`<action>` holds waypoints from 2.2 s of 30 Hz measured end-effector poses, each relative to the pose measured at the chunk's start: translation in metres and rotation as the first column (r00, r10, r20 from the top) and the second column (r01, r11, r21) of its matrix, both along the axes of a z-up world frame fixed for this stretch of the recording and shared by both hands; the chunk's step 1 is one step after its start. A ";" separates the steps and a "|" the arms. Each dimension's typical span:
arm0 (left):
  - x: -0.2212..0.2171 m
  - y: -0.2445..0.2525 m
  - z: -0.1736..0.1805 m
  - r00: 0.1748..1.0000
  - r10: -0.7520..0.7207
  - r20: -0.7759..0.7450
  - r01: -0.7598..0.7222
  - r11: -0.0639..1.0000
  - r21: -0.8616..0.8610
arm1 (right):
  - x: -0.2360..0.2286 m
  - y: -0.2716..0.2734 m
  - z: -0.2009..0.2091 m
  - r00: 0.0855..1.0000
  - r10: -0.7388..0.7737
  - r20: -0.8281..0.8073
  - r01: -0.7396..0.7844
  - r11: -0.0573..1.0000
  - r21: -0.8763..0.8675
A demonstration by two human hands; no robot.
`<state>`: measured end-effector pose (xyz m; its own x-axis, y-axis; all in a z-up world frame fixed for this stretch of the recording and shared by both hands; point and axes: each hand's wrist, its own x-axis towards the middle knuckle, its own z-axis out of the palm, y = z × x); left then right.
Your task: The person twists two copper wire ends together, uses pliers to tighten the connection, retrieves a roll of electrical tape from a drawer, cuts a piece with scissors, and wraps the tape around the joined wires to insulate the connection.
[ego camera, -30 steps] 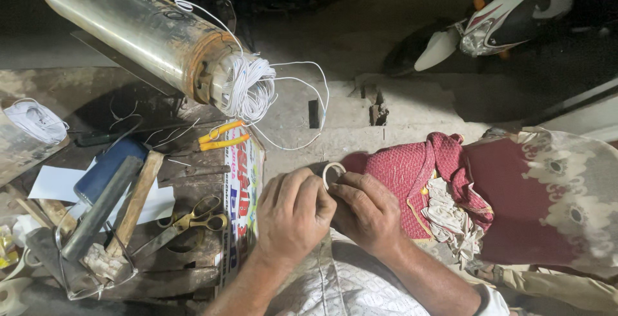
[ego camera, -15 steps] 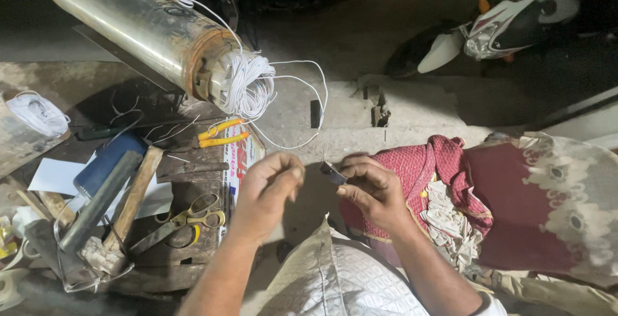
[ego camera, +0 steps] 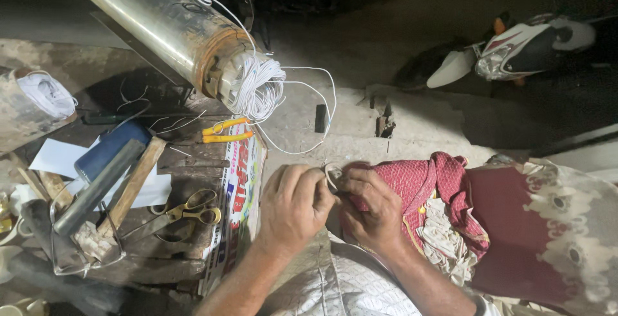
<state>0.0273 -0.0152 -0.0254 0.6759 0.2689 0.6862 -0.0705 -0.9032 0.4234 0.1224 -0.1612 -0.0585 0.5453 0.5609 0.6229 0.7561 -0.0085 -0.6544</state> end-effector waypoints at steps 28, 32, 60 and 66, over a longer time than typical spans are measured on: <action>0.003 0.050 0.011 0.930 -0.121 -0.346 -0.079 0.855 -0.513 | 0.039 0.061 -0.057 0.829 0.257 -0.497 -0.244 0.965 0.092; 0.006 0.052 -0.003 0.971 -0.095 -0.221 0.000 0.919 -0.394 | 0.037 0.057 -0.048 0.862 0.253 -0.440 -0.253 0.966 0.060; -0.003 0.067 -0.028 0.957 -0.184 -0.223 0.096 0.931 -0.353 | 0.028 0.027 -0.040 0.405 0.525 -0.748 -0.494 0.814 0.304; -0.005 0.071 -0.042 0.914 -0.171 -0.367 0.080 0.965 -0.249 | 0.025 0.046 -0.053 0.463 0.237 -0.854 -0.250 0.959 0.131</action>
<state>0.0222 0.0556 -0.0677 0.9120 0.2798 0.2999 0.0309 -0.7760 0.6300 0.1472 -0.1150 -0.1115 0.6422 0.7625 -0.0786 -0.2044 0.0715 -0.9763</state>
